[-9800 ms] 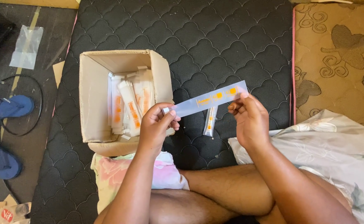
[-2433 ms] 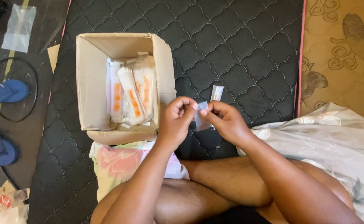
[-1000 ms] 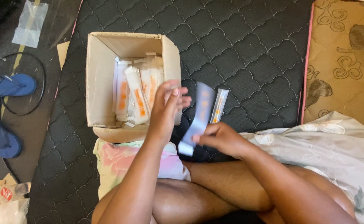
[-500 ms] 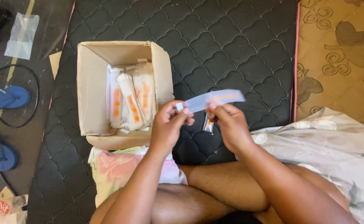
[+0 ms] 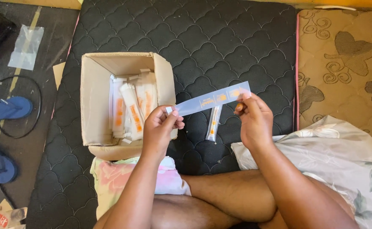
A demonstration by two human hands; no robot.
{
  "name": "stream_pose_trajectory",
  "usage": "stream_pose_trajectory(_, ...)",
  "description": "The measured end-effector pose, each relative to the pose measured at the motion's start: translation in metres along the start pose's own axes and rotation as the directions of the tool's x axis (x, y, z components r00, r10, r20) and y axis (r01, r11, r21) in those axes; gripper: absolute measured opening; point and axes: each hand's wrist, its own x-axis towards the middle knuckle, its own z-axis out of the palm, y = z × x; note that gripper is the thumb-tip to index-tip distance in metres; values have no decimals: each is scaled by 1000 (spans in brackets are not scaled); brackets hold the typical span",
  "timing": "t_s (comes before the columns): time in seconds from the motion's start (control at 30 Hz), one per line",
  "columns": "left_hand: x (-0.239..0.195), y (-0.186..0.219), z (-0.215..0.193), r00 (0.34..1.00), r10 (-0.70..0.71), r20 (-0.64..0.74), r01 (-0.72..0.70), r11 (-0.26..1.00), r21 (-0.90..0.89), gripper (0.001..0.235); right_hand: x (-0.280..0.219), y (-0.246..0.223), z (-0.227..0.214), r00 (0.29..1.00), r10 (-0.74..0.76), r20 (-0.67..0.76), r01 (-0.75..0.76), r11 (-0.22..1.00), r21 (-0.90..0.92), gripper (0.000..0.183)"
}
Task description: The person is sitting on a mat, picking up individual printed packaging strips from a cardboard box, inspecting them, and placing them aside.
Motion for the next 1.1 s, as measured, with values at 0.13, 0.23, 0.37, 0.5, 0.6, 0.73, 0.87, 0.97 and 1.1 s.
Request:
stream_pose_trajectory(0.13, 0, 3, 1, 1000, -18, -1, 18, 1000, 19, 16, 1, -2, 0, 1000, -3, -18, 3, 1000, 0, 15)
stream_pose_trajectory(0.23, 1, 2, 0, 999, -37, -10, 38, 999, 35, 16, 2, -1, -1, 1000, -10, -19, 10, 1000, -5, 19)
stream_pose_trajectory(0.37, 2, 3, 1, 999, -47, -21, 48, 998, 41, 16, 1, 0, -1, 1000, -13, -20, 13, 1000, -10, 20)
stream_pose_trajectory(0.5, 1, 1, 1, 999, -33, -12, 33, 999, 24, 13, 5, 6, -5, 1000, -6, -30, 6, 1000, -31, 21)
stream_pose_trajectory(0.6, 1, -3, 1, 999, 45, -11, -45, 998, 38, 11, 2, 1, -1, 999, 4, -36, -7, 998, -64, 20)
stream_pose_trajectory(0.73, -10, 3, 11, 985, 172, -13, -168, 976, 141, 13, -7, 17, 1, 998, 59, -35, -63, 989, -132, 18)
stream_pose_trajectory(0.87, -16, 3, 20, 883, 447, 145, -466, 791, 396, 21, -31, 39, 7, 918, 316, 241, -302, 949, -97, 24)
stream_pose_trajectory(0.97, -17, -3, 23, 817, 518, 254, -576, 714, 398, 28, -44, 41, 17, 882, 329, 338, -320, 944, -83, 18)
stream_pose_trajectory(1.1, -20, -25, 33, 947, 289, 139, -312, 931, 189, 38, -45, 37, 19, 936, 262, 233, -230, 960, -157, 27)
